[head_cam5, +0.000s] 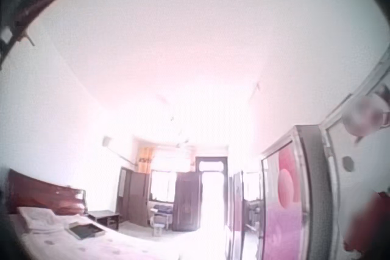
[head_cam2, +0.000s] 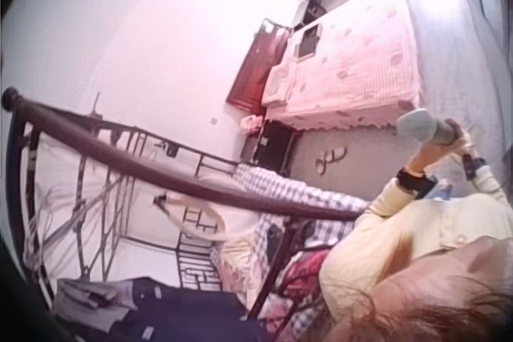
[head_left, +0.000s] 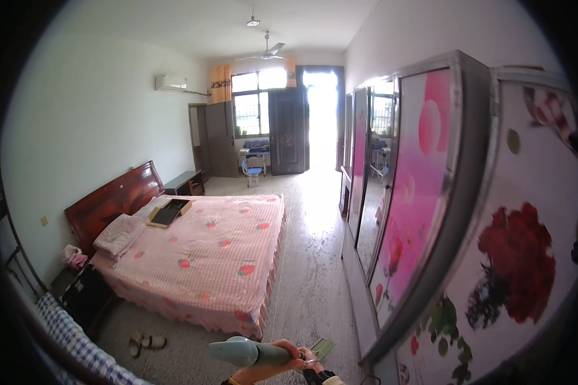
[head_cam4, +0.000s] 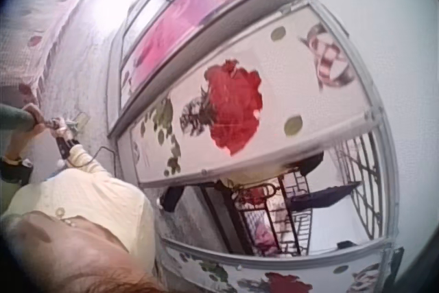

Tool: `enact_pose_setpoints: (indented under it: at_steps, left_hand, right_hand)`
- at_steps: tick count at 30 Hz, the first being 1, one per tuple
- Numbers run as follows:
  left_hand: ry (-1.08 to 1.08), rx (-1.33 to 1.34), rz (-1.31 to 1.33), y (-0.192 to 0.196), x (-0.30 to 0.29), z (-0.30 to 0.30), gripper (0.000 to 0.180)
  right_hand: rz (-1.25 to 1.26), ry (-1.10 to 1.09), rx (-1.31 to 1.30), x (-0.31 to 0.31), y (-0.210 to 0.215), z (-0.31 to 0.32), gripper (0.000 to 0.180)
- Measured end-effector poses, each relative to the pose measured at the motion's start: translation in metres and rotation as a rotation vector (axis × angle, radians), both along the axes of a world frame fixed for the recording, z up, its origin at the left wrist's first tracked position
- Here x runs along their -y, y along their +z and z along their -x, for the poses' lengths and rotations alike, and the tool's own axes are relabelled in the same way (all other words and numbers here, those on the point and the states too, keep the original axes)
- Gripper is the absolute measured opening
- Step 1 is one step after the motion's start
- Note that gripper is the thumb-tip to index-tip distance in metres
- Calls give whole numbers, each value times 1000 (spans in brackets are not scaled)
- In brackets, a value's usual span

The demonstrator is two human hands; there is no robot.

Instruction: The person mops the floor of a garage, bedroom, and bathroom using a flat mop. They move the mop back and forth across tiled surfaces, navigating around a parked scooter, a bed, and bathroom fixtures.

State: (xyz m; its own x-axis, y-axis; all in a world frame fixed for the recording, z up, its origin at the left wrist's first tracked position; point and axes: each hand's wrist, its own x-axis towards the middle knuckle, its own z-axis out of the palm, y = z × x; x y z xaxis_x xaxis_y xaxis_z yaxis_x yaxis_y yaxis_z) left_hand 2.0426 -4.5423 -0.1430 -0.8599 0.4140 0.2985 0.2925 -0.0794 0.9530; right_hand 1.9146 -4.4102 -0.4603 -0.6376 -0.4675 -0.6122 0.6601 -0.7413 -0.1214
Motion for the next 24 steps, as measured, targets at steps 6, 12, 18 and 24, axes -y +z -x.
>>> enact_pose_setpoints:
  at_steps: [6,12,18,24]
  left_hand:
    - [-335,92,-76,43,18,213,11]
    - [-222,66,-280,25,-5,412,16]
    - [-81,159,-22,10,-23,644,13]
    - [47,-113,101,7,-23,843,14]
  right_hand:
    - [-76,-86,-29,11,9,198,13]
    - [-253,-105,-196,0,11,394,14]
    - [79,-171,-55,-7,-2,635,12]
    - [40,-92,29,-4,11,843,14]
